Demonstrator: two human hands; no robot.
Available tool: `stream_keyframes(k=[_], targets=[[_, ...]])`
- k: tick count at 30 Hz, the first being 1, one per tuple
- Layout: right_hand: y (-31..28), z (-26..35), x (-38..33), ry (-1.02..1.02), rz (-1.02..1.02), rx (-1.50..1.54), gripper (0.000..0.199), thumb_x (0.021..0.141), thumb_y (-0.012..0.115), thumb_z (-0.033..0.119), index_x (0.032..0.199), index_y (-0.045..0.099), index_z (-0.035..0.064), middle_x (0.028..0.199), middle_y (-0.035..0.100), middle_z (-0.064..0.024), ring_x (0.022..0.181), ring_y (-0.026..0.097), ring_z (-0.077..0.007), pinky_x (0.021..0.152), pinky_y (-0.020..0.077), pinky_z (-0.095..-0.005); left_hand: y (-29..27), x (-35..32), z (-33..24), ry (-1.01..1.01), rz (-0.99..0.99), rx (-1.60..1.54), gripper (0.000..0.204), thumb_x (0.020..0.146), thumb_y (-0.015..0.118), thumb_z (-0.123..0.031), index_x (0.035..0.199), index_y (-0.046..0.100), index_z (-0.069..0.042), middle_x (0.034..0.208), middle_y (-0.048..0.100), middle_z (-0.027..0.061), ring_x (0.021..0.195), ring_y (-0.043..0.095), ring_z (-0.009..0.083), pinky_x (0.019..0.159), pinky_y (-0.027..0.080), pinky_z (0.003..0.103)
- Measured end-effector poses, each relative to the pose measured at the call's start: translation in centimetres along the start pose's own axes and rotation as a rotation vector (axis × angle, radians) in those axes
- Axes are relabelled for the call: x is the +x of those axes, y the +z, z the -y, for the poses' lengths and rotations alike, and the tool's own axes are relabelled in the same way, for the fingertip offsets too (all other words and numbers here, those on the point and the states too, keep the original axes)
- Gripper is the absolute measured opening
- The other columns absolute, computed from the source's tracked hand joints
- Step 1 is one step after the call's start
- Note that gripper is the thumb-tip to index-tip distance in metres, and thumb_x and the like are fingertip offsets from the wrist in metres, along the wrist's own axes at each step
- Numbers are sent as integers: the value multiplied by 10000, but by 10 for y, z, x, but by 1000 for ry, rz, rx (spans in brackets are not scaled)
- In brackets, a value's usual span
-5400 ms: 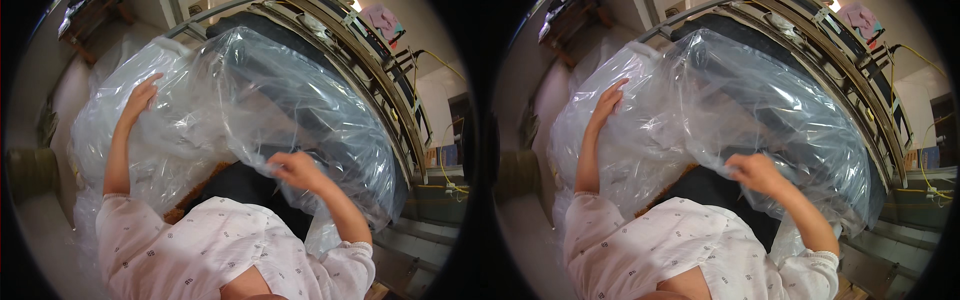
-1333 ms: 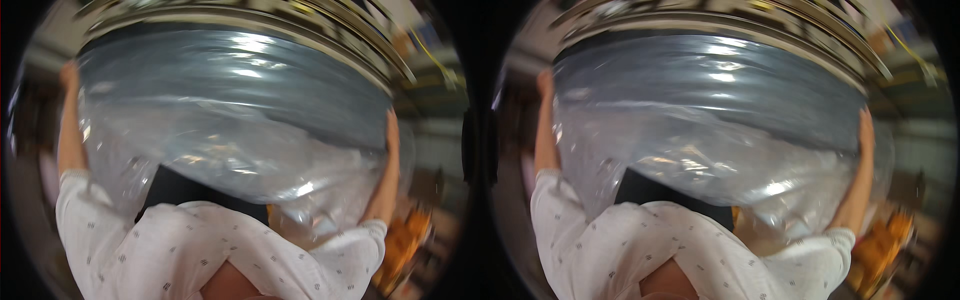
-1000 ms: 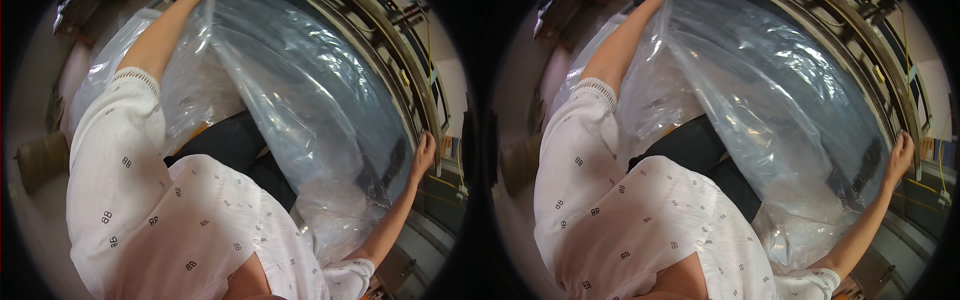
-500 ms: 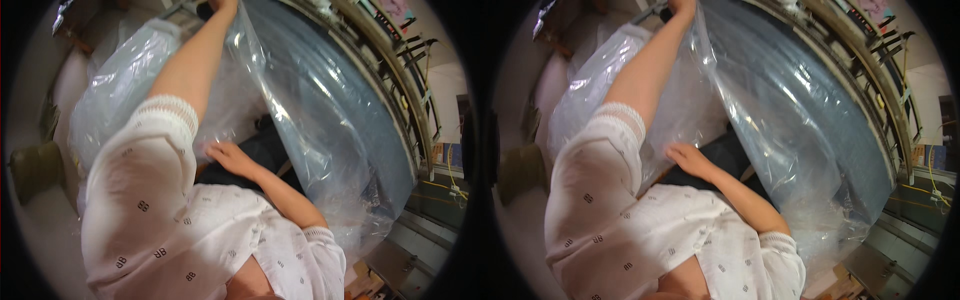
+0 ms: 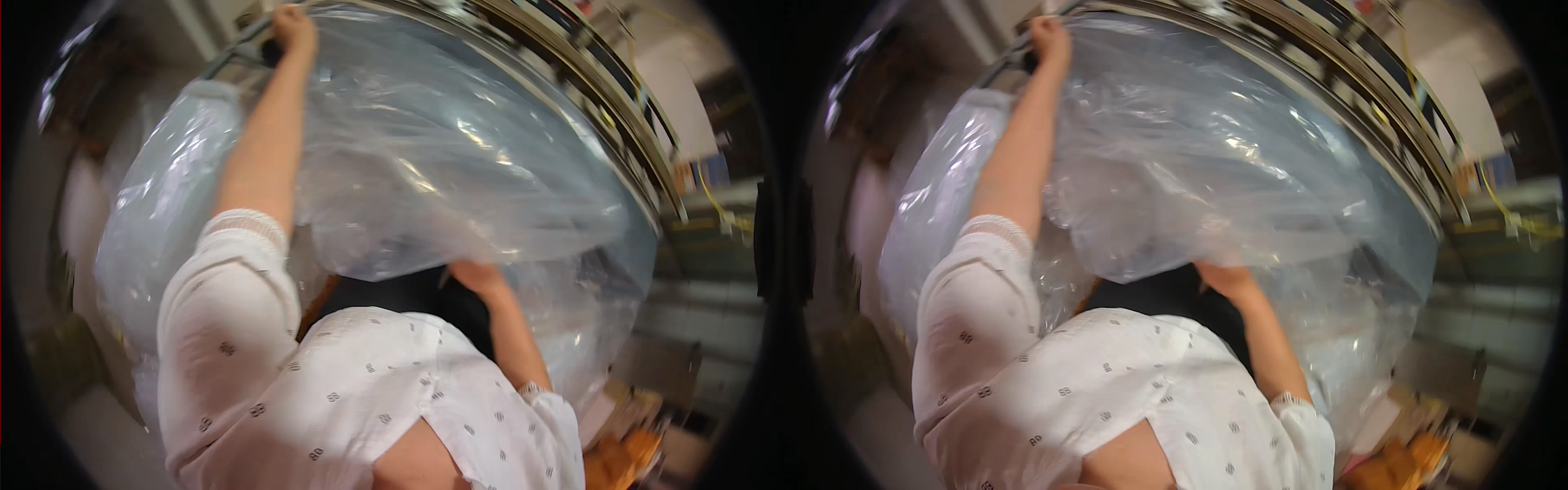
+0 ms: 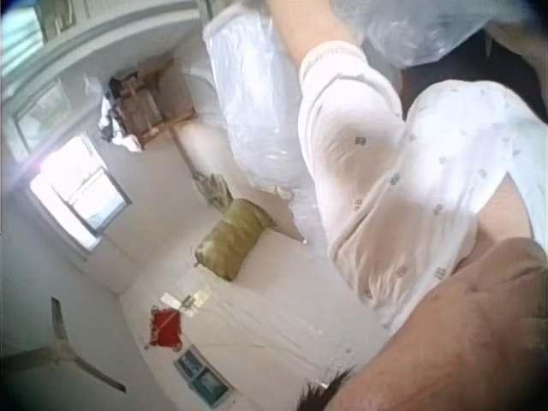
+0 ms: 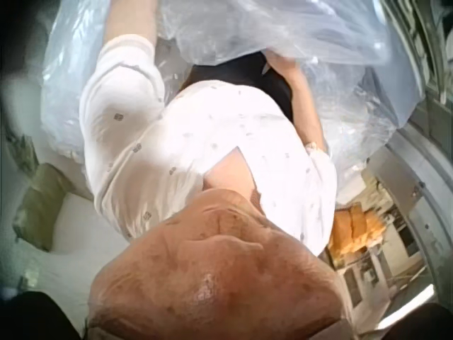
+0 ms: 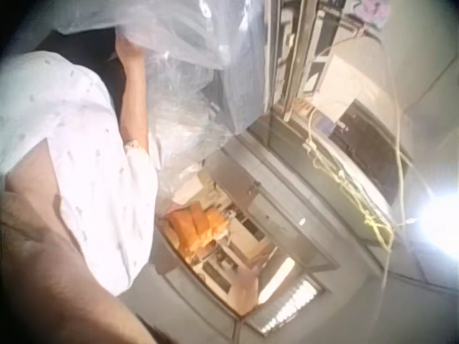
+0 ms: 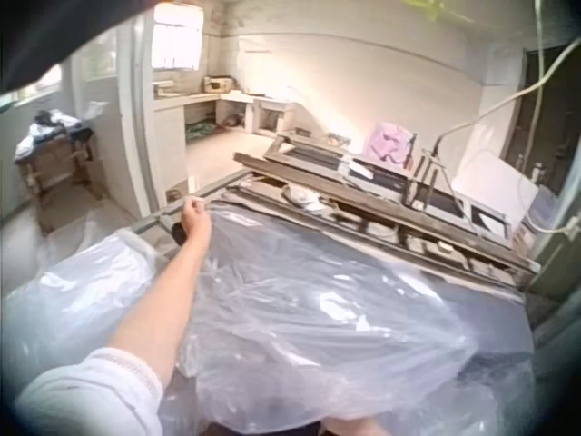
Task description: The person is seen wrapping a large gray object in clear plastic sheets.
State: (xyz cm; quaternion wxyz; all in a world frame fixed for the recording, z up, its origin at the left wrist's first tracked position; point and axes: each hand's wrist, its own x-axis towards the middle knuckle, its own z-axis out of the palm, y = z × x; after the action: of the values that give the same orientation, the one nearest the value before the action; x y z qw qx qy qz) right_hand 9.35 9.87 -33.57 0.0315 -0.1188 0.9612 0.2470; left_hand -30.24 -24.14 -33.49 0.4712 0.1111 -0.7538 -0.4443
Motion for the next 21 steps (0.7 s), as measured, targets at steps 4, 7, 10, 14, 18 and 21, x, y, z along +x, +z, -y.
stream_keyframes(k=[4,7,10,14,18,21], targets=[[17,-47,-34,145,-149,849,341,816,486,123,1140,509,21,1100,538,-157,1062,483,-295,936,367,-383,-33,19,6,61,15,54,164,843,514,-184,867,546,-24,823,578,132,761,556,263,712,442,380],[-99,-187,-47,683,-1298,579,356,923,406,179,1232,450,9,1230,480,-101,1078,490,-216,968,338,-326,-32,12,22,-30,9,47,204,822,507,-184,896,584,-9,888,626,147,814,595,271,758,451,356],[-45,-336,-190,1231,-882,-203,370,944,368,283,1179,478,20,1160,504,-85,1030,498,-213,945,348,-319,13,-11,-18,11,105,-51,225,833,513,-194,930,591,-7,925,629,151,839,597,283,769,454,359],[-89,-159,-58,1271,-1037,84,393,944,363,312,1182,475,21,1149,503,-79,1027,496,-211,941,348,-319,-5,21,38,24,22,49,263,857,497,-206,982,577,10,968,606,191,864,591,310,782,454,368],[-116,-62,-47,1323,-1198,250,416,944,357,340,1186,471,21,1138,503,-74,1024,495,-209,937,349,-318,0,38,69,7,66,139,257,853,521,-225,933,602,5,926,631,179,847,596,326,771,462,388],[-89,-116,-110,1332,-1287,388,434,944,352,361,1189,468,22,1129,502,-70,1021,493,-207,933,350,-317,12,20,47,-172,157,97,235,859,491,-202,968,596,-22,951,631,153,877,598,313,802,459,372]])
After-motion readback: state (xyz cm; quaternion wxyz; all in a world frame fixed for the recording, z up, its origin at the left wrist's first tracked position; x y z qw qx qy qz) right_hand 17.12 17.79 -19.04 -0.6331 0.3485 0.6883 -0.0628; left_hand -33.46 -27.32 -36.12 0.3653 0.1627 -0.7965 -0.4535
